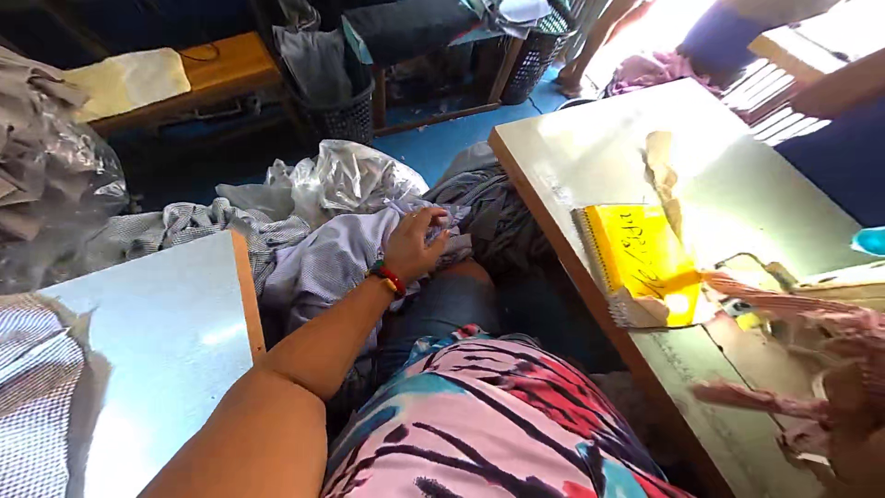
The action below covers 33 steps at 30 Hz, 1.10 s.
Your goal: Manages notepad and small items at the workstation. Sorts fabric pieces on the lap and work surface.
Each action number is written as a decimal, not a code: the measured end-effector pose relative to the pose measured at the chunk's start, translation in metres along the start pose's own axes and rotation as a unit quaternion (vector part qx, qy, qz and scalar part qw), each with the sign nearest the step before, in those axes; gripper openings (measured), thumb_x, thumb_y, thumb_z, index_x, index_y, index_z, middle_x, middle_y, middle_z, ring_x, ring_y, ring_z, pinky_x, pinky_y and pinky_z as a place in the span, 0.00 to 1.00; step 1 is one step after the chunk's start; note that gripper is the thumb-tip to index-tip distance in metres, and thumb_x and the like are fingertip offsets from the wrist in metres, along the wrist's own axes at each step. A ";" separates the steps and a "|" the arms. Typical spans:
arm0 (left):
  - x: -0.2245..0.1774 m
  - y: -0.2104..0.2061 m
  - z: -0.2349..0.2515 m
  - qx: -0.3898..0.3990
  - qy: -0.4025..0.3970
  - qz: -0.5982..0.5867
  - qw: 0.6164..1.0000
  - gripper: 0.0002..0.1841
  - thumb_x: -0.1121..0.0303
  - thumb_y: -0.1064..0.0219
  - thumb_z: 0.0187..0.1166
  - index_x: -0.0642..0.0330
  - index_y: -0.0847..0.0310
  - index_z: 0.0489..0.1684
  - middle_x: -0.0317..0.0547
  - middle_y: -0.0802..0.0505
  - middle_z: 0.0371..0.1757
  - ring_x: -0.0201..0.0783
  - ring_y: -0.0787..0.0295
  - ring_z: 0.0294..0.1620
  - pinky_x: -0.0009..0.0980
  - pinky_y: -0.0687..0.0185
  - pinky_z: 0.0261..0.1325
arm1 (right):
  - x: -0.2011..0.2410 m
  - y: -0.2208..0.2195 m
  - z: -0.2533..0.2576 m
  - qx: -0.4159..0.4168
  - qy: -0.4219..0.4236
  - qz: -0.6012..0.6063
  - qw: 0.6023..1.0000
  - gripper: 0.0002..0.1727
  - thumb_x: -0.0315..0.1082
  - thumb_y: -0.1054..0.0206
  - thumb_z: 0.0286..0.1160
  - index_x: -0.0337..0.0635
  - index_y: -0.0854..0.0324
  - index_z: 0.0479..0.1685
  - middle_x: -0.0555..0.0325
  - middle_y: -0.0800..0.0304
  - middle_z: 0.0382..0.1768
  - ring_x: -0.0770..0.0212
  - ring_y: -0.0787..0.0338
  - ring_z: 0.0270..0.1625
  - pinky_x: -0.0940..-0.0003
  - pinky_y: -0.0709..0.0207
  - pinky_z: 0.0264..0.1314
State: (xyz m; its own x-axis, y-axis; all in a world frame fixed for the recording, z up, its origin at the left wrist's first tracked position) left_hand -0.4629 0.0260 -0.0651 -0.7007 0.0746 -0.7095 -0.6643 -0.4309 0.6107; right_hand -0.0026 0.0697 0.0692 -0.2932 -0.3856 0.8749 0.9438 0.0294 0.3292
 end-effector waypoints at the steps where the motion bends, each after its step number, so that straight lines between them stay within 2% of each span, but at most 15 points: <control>1: -0.027 -0.002 0.002 -0.001 -0.031 -0.047 0.998 0.20 0.64 0.34 0.80 0.65 0.17 0.66 0.52 0.06 0.56 0.46 0.10 0.61 0.47 0.16 0.68 | 0.018 -0.013 -0.001 0.029 0.021 0.008 0.999 0.08 0.28 0.43 0.86 0.43 0.24 0.57 0.76 0.10 0.37 0.81 0.19 0.22 0.86 0.23 0.22; 4: -0.124 -0.009 -0.003 0.061 -0.135 -0.168 0.975 0.41 0.56 0.22 0.66 0.68 0.29 0.81 0.59 0.20 0.80 0.52 0.28 0.82 0.51 0.32 0.84 | 0.074 -0.074 -0.007 0.145 0.107 -0.029 0.983 0.10 0.37 0.38 0.87 0.58 0.16 0.60 0.84 0.08 0.48 0.88 0.14 0.40 0.89 0.20 0.41; 7: -0.190 -0.028 -0.022 0.196 -0.184 -0.259 0.928 0.57 0.55 0.14 0.56 0.66 0.44 0.91 0.58 0.37 0.93 0.55 0.48 0.94 0.52 0.49 0.94 | 0.116 -0.131 -0.019 0.192 0.217 -0.126 0.949 0.13 0.40 0.39 0.89 0.43 0.14 0.53 0.64 0.07 0.44 0.83 0.13 0.45 0.86 0.19 0.50; 10: -0.206 -0.038 -0.032 0.256 -0.233 -0.278 0.896 0.21 0.62 0.23 0.70 0.63 0.10 0.59 0.55 0.23 0.85 0.59 0.47 0.94 0.55 0.53 0.93 | 0.130 -0.155 -0.024 0.208 0.263 -0.149 0.930 0.13 0.38 0.40 0.87 0.40 0.13 0.46 0.56 0.09 0.35 0.77 0.15 0.37 0.84 0.23 0.40; 12: -0.194 -0.034 -0.039 0.306 -0.223 -0.321 0.868 0.10 0.67 0.32 0.80 0.65 0.08 0.39 0.50 0.09 0.69 0.48 0.29 0.86 0.47 0.45 0.92 | 0.137 -0.155 -0.026 0.224 0.269 -0.121 0.929 0.11 0.36 0.41 0.86 0.41 0.15 0.47 0.58 0.12 0.34 0.79 0.18 0.36 0.87 0.27 0.39; 14: -0.174 -0.028 -0.047 0.359 -0.149 -0.387 0.836 0.11 0.65 0.34 0.83 0.66 0.15 0.49 0.46 0.10 0.68 0.40 0.25 0.83 0.41 0.36 0.89 | 0.146 -0.145 -0.025 0.233 0.269 -0.076 0.931 0.09 0.36 0.40 0.86 0.43 0.17 0.49 0.62 0.13 0.36 0.82 0.18 0.40 0.90 0.27 0.43; 16: -0.164 -0.022 -0.048 0.339 -0.120 -0.373 0.855 0.27 0.59 0.24 0.75 0.54 0.26 0.72 0.36 0.16 0.75 0.32 0.26 0.82 0.36 0.26 0.83 | 0.156 -0.141 -0.029 0.247 0.284 -0.053 0.925 0.08 0.36 0.40 0.87 0.45 0.17 0.50 0.64 0.14 0.37 0.80 0.17 0.41 0.88 0.25 0.46; 18: -0.181 -0.021 -0.048 0.310 -0.178 -0.325 0.876 0.40 0.49 0.24 0.73 0.52 0.35 0.86 0.37 0.25 0.85 0.32 0.35 0.88 0.37 0.33 0.88 | 0.170 -0.148 -0.040 0.265 0.324 -0.076 0.905 0.09 0.37 0.41 0.88 0.46 0.17 0.49 0.61 0.15 0.35 0.73 0.16 0.40 0.81 0.23 0.43; 20: -0.206 -0.029 -0.054 0.316 -0.255 -0.349 0.845 0.23 0.53 0.31 0.79 0.57 0.17 0.67 0.45 0.21 0.83 0.44 0.42 0.93 0.46 0.49 0.94 | 0.181 -0.163 -0.055 0.309 0.354 -0.080 0.879 0.09 0.33 0.42 0.87 0.45 0.16 0.46 0.57 0.15 0.31 0.64 0.15 0.35 0.72 0.22 0.37; 22: -0.212 -0.040 -0.059 0.344 -0.281 -0.366 0.818 0.16 0.60 0.41 0.85 0.62 0.10 0.45 0.45 0.07 0.65 0.40 0.26 0.84 0.42 0.41 0.90 | 0.177 -0.173 -0.062 0.364 0.337 -0.083 0.864 0.10 0.31 0.42 0.87 0.44 0.13 0.46 0.56 0.14 0.29 0.61 0.15 0.31 0.68 0.23 0.32; 23: -0.203 -0.044 -0.057 0.362 -0.250 -0.373 0.817 0.18 0.57 0.43 0.89 0.60 0.11 0.44 0.36 0.05 0.55 0.26 0.17 0.70 0.31 0.29 0.81 | 0.169 -0.171 -0.059 0.377 0.309 -0.097 0.868 0.11 0.33 0.42 0.87 0.44 0.12 0.48 0.57 0.12 0.31 0.62 0.13 0.33 0.68 0.21 0.34; 24: -0.189 -0.045 -0.053 0.376 -0.201 -0.381 0.820 0.17 0.53 0.44 0.90 0.54 0.13 0.46 0.25 0.07 0.45 0.14 0.15 0.54 0.18 0.20 0.63 | 0.156 -0.163 -0.054 0.373 0.276 -0.120 0.878 0.11 0.35 0.42 0.88 0.45 0.12 0.51 0.58 0.10 0.34 0.64 0.12 0.36 0.69 0.20 0.37; 26: -0.152 -0.039 -0.042 0.400 -0.086 -0.392 0.824 0.10 0.51 0.37 0.85 0.42 0.13 0.44 0.19 0.09 0.35 0.12 0.15 0.32 0.13 0.17 0.36 | 0.123 -0.134 -0.040 0.344 0.198 -0.168 0.902 0.13 0.40 0.40 0.88 0.47 0.11 0.56 0.61 0.06 0.44 0.71 0.09 0.45 0.72 0.14 0.47; 30: -0.104 -0.009 -0.021 0.435 -0.022 -0.287 0.853 0.04 0.68 0.32 0.76 0.47 0.11 0.33 0.24 0.08 0.26 0.15 0.16 0.23 0.12 0.21 0.27 | 0.063 -0.060 -0.011 0.237 0.070 -0.211 0.946 0.10 0.36 0.35 0.82 0.42 0.10 0.45 0.67 0.10 0.38 0.82 0.16 0.38 0.84 0.19 0.43; 33: -0.073 0.002 -0.013 0.436 0.063 -0.270 0.856 0.11 0.75 0.41 0.74 0.50 0.13 0.29 0.29 0.09 0.21 0.17 0.18 0.17 0.13 0.24 0.20 | 0.040 -0.021 -0.002 0.183 0.003 -0.223 0.957 0.08 0.36 0.33 0.81 0.43 0.12 0.43 0.71 0.13 0.35 0.85 0.20 0.31 0.87 0.24 0.33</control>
State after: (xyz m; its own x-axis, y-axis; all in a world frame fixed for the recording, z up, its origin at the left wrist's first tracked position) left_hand -0.4095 0.0083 -0.0165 -0.2336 -0.0703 -0.9698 -0.8626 0.4753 0.1734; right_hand -0.0338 0.0520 0.0969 -0.6525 -0.4397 0.6172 0.6079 0.1826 0.7727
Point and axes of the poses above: each hand's wrist, its own z-axis towards the middle knuckle, its own y-axis out of the back of the hand, x = y × z, the point moved 10 cm from there along z, towards the middle knuckle
